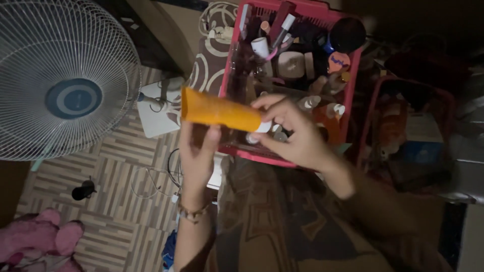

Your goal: Organizing various makeup and skincare products within storage baskets on the floor

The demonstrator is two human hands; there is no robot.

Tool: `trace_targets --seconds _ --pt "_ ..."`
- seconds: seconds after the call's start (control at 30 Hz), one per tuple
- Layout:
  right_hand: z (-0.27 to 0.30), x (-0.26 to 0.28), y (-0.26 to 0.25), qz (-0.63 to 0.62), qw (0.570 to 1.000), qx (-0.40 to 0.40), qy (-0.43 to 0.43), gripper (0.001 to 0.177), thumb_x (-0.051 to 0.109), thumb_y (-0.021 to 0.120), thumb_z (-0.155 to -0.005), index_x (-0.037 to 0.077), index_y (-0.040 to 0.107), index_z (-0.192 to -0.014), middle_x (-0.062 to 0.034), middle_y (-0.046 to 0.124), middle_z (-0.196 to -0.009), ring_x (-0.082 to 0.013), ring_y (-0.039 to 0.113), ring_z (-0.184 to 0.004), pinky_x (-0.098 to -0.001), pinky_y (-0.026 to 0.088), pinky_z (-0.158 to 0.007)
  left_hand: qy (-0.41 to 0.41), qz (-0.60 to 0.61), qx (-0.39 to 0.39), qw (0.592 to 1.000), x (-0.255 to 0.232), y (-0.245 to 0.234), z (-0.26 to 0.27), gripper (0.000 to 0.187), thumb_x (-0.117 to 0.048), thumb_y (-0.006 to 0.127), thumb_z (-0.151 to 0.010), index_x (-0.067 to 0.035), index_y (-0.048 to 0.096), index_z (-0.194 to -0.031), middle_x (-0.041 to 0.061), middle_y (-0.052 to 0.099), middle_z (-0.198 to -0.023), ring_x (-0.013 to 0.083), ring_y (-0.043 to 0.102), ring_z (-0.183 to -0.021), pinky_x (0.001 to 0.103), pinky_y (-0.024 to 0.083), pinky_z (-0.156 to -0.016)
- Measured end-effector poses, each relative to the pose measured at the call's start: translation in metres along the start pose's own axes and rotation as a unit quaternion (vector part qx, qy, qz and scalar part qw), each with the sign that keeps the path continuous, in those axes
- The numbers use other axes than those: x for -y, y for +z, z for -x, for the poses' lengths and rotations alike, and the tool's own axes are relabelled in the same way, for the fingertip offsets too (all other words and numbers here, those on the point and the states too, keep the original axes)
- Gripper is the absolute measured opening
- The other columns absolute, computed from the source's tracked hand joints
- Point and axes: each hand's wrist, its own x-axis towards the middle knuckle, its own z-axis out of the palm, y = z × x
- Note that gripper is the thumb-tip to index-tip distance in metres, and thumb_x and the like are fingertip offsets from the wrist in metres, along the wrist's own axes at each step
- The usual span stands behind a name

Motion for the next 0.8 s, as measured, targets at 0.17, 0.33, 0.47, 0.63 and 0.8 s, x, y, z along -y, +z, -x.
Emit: trace_targets --seconds 0.17,0.33,0.47,0.63,0.8 --pt "0.003 -0.01 0.016 0.205 0.975 0.028 -0.081 0.033 0.008 0.085 -0.086 0.005 0.059 -0.105 -0.0112 0.064 -0.124 -0.023 0.064 -0.113 -0.0355 0.055 -0.095 0.028 -0.124 -0.048 0.991 0.009 -0.01 0.021 0.05 -0.012 0.073 -0.101 0.001 0.052 -0.143 0.009 0.067 -0.121 0.0156 0.067 -0.11 0.031 0.058 -0.096" --pt "0.044 -0.018 0.035 0.342 0.939 -0.01 -0.033 0.019 0.009 0.08 -0.092 0.004 0.067 -0.105 -0.0078 0.067 -0.109 -0.0234 0.069 -0.095 -0.0352 0.057 -0.078 0.124 -0.319 -0.047 0.938 0.007 0.007 0.025 0.061 -0.013 0.081 -0.092 0.003 0.05 -0.142 0.015 0.068 -0.119 0.0218 0.074 -0.105 0.035 0.063 -0.087" --pt "0.062 -0.051 0.054 0.45 0.887 0.065 0.079 0.027 0.007 0.071 -0.082 -0.002 0.068 -0.108 -0.0134 0.068 -0.106 -0.0304 0.07 -0.078 -0.0382 0.057 -0.061 0.103 -0.455 0.007 0.885 0.013 0.025 0.023 0.074 -0.016 0.084 -0.084 0.002 0.046 -0.145 0.023 0.069 -0.114 0.0347 0.072 -0.096 0.04 0.059 -0.078" --pt "0.072 -0.084 0.058 0.573 0.806 0.108 0.104 0.023 0.011 0.067 -0.077 0.004 0.069 -0.099 -0.0117 0.068 -0.099 -0.0327 0.069 -0.076 -0.0398 0.057 -0.061 0.143 -0.496 0.012 0.857 0.032 0.036 0.024 0.077 -0.013 0.078 -0.087 -0.005 0.037 -0.153 0.026 0.069 -0.115 0.0418 0.07 -0.098 0.046 0.059 -0.08" --pt "0.063 -0.059 0.046 0.536 0.833 0.067 0.123 0.025 0.005 0.063 -0.081 0.003 0.068 -0.105 -0.0123 0.07 -0.097 -0.0296 0.072 -0.08 -0.0397 0.057 -0.062 -0.131 -0.504 0.105 0.847 0.049 0.04 0.025 0.078 -0.009 0.074 -0.087 -0.014 0.035 -0.155 0.025 0.071 -0.099 0.0455 0.07 -0.081 0.054 0.055 -0.066"
